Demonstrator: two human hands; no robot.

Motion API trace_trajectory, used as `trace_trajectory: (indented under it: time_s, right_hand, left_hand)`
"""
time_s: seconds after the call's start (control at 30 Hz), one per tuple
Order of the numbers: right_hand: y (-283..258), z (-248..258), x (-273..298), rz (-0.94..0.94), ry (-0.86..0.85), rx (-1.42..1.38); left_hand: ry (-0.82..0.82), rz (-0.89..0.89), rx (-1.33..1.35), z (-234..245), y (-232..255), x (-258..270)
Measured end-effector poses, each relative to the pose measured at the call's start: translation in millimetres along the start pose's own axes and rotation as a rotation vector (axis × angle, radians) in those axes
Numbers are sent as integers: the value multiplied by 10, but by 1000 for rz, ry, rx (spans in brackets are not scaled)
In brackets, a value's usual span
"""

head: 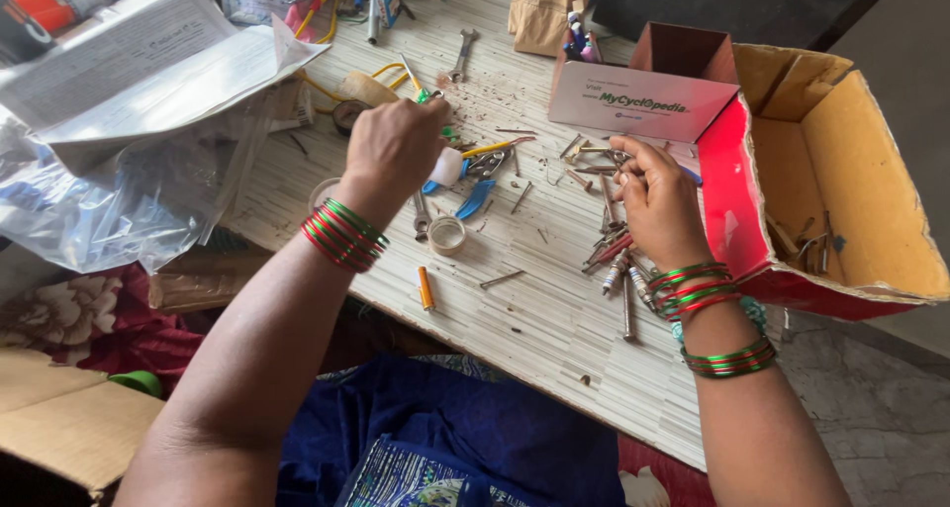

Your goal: The person sorts various hardware items like spark plugs and wires on a desk, using pliers to handle small components. They move items between the table and a cardboard box while organizing the scattered tools.

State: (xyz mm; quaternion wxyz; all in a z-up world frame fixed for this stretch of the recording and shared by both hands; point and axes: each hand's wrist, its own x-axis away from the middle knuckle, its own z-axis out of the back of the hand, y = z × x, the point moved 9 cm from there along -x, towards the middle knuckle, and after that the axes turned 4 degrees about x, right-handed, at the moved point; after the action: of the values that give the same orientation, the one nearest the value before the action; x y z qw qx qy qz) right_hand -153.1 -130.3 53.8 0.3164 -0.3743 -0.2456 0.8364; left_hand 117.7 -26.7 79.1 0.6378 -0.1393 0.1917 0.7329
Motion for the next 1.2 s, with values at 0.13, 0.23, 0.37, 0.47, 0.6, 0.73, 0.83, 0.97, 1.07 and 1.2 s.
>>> trace_trajectory:
  time_s: [0.13, 0.23, 0.37, 0.47, 0.6, 0.73, 0.83, 0.97, 1.07, 1.2]
  right_hand:
    - [227, -160, 10, -150, -96, -271]
    - [442, -280, 28, -261, -123, -462]
    - [654, -356, 32, -353, -115, -579]
    - [647, -344, 15, -376, -110, -466]
    - [319, -273, 89, -247, -202, 89]
    - [-105, -371, 143, -80, -246, 286]
    - [-239, -486, 197, -85, -305, 401]
    - [-299, -657, 248, -86, -368, 542]
    - [-271, -679, 238, -95, -341, 598]
    - [-255, -748, 232, -38, -368, 592]
  left_hand:
    - [-5, -33, -22, -48, -58, 73]
    - [-13, -52, -29, -136, 52, 97]
    - [-29, -31, 81, -211, 318, 69]
    - [-205, -28, 105, -485, 660, 42]
    - [-195, -47, 92, -689, 895, -1]
    - [-311, 53, 73, -1012, 861, -95]
    - [-304, 76, 119, -1133, 788, -173]
    - [-270, 49, 177, -1228, 735, -218]
    - [-321, 48, 211, -1273, 728, -243]
    - [-315, 24, 200, -1153, 797, -203]
